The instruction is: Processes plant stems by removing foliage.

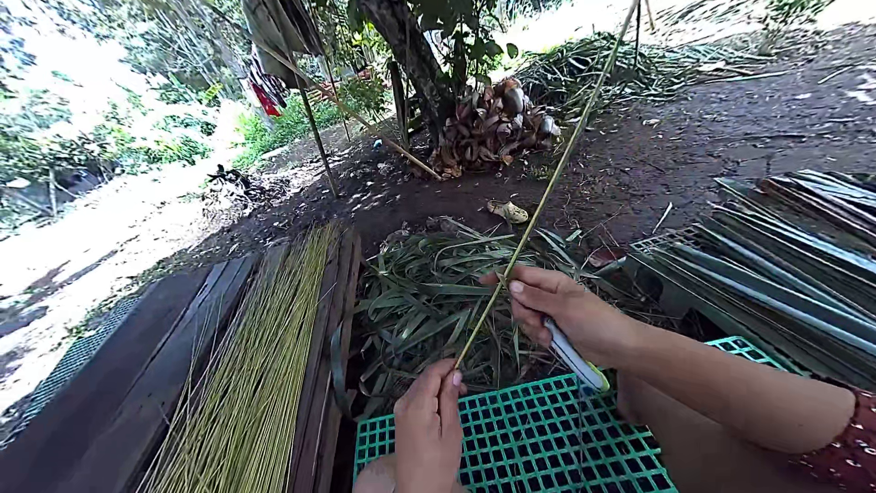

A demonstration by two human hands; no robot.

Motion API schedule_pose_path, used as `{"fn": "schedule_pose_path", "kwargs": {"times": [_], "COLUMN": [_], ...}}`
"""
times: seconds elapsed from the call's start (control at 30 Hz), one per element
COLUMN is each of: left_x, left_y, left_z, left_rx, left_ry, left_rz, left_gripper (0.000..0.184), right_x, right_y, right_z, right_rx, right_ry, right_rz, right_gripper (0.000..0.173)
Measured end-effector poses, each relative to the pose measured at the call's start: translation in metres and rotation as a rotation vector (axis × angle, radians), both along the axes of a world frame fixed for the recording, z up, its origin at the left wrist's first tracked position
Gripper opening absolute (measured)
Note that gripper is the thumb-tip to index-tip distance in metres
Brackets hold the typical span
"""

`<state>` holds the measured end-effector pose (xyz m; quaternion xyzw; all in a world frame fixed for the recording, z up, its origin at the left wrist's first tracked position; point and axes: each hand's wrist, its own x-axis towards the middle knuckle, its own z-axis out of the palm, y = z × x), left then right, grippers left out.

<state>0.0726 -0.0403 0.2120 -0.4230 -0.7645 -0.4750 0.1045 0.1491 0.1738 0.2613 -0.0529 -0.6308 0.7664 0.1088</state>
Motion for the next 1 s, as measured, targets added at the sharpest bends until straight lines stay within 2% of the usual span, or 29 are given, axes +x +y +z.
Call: {"fn": "schedule_pose_path", "kwargs": {"times": [0.07, 0.2, 0.27, 0.4, 0.6, 0.73, 0.8, 0.87, 1.0], "left_x": [0.004, 0.009, 0.013, 0.019, 0.021, 0.021, 0.022, 0.022, 0.02], "left_y": [0.006, 0.023, 0.029, 0.036, 0.039, 0.024, 0.022, 0.024, 0.03], "left_z": [0.0, 0.003, 0.005, 0.005, 0.004, 0.003, 0.001, -0.001, -0.001], "left_rx": [0.022, 0.134, 0.174, 0.213, 0.224, 0.199, 0.176, 0.168, 0.182], "left_ry": [0.066, 0.064, 0.037, 0.047, 0.195, 0.198, 0.198, 0.212, 0.25], "left_rz": [0.048, 0.018, 0.027, 0.063, 0.113, 0.108, 0.108, 0.115, 0.131], "left_gripper": [0.024, 0.026, 0.025, 0.024, 0.025, 0.026, 0.026, 0.025, 0.024], "right_x": [0.004, 0.011, 0.012, 0.014, 0.013, 0.01, 0.01, 0.013, 0.015], "right_y": [0.001, -0.015, -0.023, -0.026, -0.017, 0.014, 0.025, 0.023, 0.0], "right_z": [-0.002, -0.006, -0.006, -0.008, -0.01, 0.003, 0.006, 0.001, -0.008], "right_rx": [0.036, 0.198, 0.256, 0.316, 0.409, 0.197, 0.1, 0.072, 0.151], "right_ry": [-0.003, -0.087, -0.11, -0.014, 0.136, 0.154, 0.149, 0.105, 0.01], "right_rz": [0.069, 0.359, 0.382, 0.284, 0.066, -0.25, -0.321, -0.194, 0.281], "right_gripper": [0.034, 0.037, 0.04, 0.039, 0.034, 0.036, 0.039, 0.04, 0.04]}}
